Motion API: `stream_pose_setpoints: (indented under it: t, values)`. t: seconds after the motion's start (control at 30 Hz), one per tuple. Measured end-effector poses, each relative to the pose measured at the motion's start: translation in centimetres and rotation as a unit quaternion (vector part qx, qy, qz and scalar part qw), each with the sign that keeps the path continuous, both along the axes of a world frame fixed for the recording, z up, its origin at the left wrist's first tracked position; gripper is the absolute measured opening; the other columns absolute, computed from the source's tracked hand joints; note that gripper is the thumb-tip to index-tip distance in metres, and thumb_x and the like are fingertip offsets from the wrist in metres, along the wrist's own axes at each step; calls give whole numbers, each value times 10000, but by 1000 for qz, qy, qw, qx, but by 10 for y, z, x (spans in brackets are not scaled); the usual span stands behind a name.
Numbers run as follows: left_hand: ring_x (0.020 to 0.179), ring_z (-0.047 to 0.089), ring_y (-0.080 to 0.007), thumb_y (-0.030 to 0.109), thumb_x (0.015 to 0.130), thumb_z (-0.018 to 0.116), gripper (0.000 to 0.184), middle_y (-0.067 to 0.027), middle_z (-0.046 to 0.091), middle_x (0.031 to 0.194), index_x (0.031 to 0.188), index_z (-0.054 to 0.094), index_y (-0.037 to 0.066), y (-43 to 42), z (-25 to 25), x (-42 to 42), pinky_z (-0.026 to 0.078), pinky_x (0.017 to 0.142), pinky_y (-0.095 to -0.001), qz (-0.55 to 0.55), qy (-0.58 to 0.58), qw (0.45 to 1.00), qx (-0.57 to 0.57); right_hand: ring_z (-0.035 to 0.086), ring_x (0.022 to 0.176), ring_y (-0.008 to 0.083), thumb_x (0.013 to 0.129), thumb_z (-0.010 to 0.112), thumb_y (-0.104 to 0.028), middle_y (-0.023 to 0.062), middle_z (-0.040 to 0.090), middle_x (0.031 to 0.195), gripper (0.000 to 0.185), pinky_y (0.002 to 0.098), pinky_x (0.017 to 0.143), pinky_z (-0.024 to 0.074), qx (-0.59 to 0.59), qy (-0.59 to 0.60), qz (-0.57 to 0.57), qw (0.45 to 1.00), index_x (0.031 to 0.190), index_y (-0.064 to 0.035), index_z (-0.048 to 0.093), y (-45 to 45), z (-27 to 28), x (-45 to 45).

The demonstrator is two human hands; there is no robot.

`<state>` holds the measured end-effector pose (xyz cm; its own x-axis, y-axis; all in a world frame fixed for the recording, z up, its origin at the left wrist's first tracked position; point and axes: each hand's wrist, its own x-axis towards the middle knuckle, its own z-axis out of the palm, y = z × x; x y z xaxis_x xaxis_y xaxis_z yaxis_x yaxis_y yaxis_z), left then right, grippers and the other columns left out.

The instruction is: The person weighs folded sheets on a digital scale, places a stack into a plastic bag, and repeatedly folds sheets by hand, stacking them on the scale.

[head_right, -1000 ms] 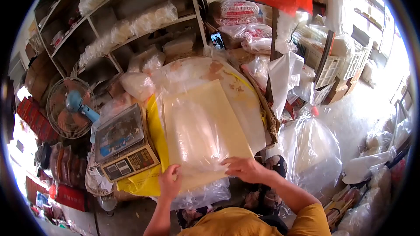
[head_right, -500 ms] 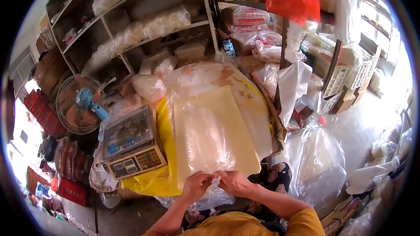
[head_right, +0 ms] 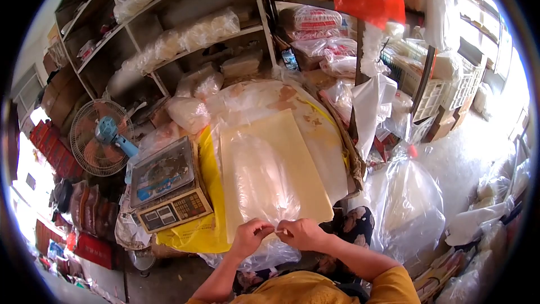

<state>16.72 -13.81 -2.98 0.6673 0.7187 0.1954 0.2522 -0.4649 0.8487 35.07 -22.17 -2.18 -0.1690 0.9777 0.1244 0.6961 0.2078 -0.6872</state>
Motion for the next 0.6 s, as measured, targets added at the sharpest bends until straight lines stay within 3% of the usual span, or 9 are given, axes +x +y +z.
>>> stream_pose_setpoints:
  t: [0.03,0.13,0.2,0.3,0.37,0.4,0.47,0.53,0.6]
  values:
    - [721,635,-249,78,839,655,84,-127,641,840,907,652,30,-1,-4,0,490,626,-312,-11,-6,1000,19,649,666,284,869,587,-128,127,644,723,139,393,603,496,-102,58,15,993,987,-55,590,0,1,1]
    - [764,632,-282,30,844,623,85,-131,631,872,928,641,31,-1,-16,2,493,645,-320,-29,-15,998,53,636,569,286,882,576,-138,120,634,644,177,366,561,498,-36,177,-20,983,1036,-52,567,2,-24,-5]
    - [771,625,-304,13,844,612,85,-131,627,859,924,635,28,-1,-16,1,494,658,-328,-18,-5,999,45,644,563,254,883,572,-125,105,639,647,214,336,561,502,3,107,-19,994,1083,-50,549,1,-26,-3]
    - [835,617,-290,78,835,646,182,-114,622,923,1007,607,36,3,-21,-12,485,700,-350,68,-11,981,182,646,558,197,883,558,-89,75,635,631,261,308,561,503,-48,169,-30,984,1139,-45,528,-1,-6,8]
    - [894,604,-263,144,830,668,307,-101,603,1003,1104,564,54,12,-20,-18,476,729,-363,198,-41,968,150,636,590,128,899,536,-65,35,631,649,318,278,572,500,-33,249,-68,965,1214,-45,500,5,-31,31]
    - [923,597,-250,177,828,679,371,-94,593,1043,1153,542,62,16,-20,-23,471,744,-369,264,-56,954,132,636,737,124,922,548,-129,64,652,802,361,277,611,501,-32,384,-146,911,1267,-46,479,13,-46,39]
    - [980,572,-212,218,824,693,537,-88,545,1145,1275,438,75,32,-58,-29,469,776,-361,239,-117,933,-243,607,902,134,911,598,-213,76,634,954,467,290,682,505,10,406,-217,888,1317,-41,445,37,-58,49]
    - [982,573,-208,197,827,690,562,-92,548,1147,1298,414,67,47,-41,-12,475,786,-349,178,-146,815,-532,591,954,142,886,634,-241,80,623,1025,511,295,741,499,-156,478,-249,828,1318,-37,452,49,-35,38]
    - [1025,570,-221,147,795,704,631,-88,552,1154,1324,375,41,50,-21,0,483,831,-359,154,-152,828,-517,585,978,147,864,662,-250,78,617,1071,533,298,782,494,-219,508,-245,796,1311,-34,468,64,-25,28]
